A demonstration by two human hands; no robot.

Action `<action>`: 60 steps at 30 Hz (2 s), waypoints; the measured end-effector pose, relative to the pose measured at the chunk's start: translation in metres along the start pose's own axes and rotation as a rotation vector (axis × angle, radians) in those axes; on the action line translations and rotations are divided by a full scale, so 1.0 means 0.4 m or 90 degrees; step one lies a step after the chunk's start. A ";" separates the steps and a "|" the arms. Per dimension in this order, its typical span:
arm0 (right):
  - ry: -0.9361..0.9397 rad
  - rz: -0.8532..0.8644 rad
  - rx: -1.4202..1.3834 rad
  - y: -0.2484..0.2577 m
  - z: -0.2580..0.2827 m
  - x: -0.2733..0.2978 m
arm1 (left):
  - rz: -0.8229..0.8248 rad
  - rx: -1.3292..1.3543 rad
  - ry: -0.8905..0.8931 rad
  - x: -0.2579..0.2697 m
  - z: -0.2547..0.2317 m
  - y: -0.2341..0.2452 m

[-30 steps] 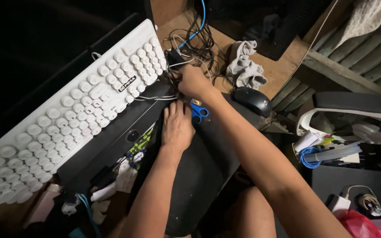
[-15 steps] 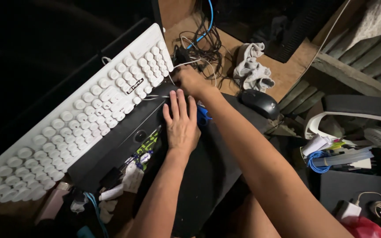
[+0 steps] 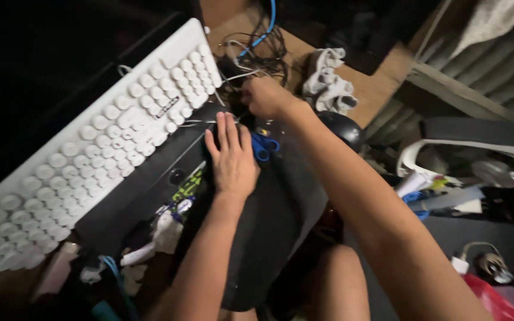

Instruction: Untangle, wipe down, and arrange computer peripherals and cables at a desk.

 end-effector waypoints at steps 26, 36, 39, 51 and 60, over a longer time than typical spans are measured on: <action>-0.245 -0.183 -0.031 -0.074 -0.070 0.161 | 0.057 0.069 -0.190 0.005 0.004 -0.060; -0.197 -0.205 -0.080 -0.153 -0.205 0.124 | 0.026 0.086 -0.184 0.006 0.004 -0.053; -0.146 -0.230 -0.152 -0.102 -0.155 0.180 | 0.019 0.086 -0.184 0.005 0.001 -0.046; -0.351 0.036 -0.493 -0.074 -0.130 0.177 | -0.004 0.119 -0.212 0.002 -0.005 -0.009; -0.028 0.037 0.035 -0.132 -0.147 0.145 | -0.045 0.096 -0.201 0.011 -0.001 -0.028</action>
Point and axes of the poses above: each hand's wrist, its own x-axis away from the middle knuckle, its own y-axis out of the back of the hand, z = x × y, the point moved 3 cm from there along -x, towards the middle knuckle, and after that the axes turned 13 degrees about -y, right-handed, at the moved point
